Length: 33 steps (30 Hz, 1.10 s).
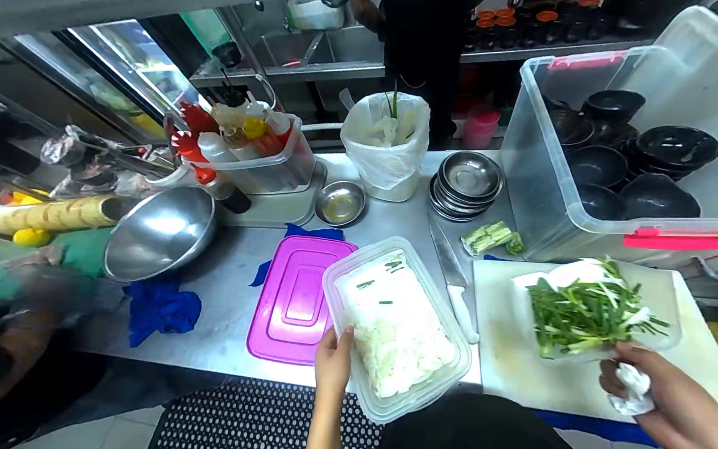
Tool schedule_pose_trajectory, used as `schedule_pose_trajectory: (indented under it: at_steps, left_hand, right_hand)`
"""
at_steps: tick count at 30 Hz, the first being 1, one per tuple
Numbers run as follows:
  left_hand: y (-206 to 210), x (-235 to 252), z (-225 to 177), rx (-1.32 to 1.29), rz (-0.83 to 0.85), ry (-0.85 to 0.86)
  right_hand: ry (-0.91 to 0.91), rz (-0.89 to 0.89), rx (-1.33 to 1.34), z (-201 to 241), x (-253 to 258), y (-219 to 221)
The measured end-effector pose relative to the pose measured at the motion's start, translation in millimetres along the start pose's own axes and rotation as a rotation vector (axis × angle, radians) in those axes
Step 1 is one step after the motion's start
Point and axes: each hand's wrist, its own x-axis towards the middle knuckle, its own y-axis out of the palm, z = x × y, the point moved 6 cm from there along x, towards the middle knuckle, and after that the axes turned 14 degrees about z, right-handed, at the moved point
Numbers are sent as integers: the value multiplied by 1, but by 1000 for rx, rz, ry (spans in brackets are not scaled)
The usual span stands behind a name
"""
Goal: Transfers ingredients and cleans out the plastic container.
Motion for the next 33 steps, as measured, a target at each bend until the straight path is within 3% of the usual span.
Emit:
schedule_pose_trajectory:
  at_steps: [4,8,18,33]
  left_hand:
    - [-5,13,-5,73,101,-16]
    - [2,21,-10,146,163,-29]
    - [19,22,-23,384,240,-33]
    - [21,30,-28,564,231,-72]
  right_hand:
    - [14,-200,73,-12,2,-76]
    - [8,-352,181,-19,8,-118]
    - [13,-494,279,2,20,-150]
    - [81,-421,131,28,53,-164]
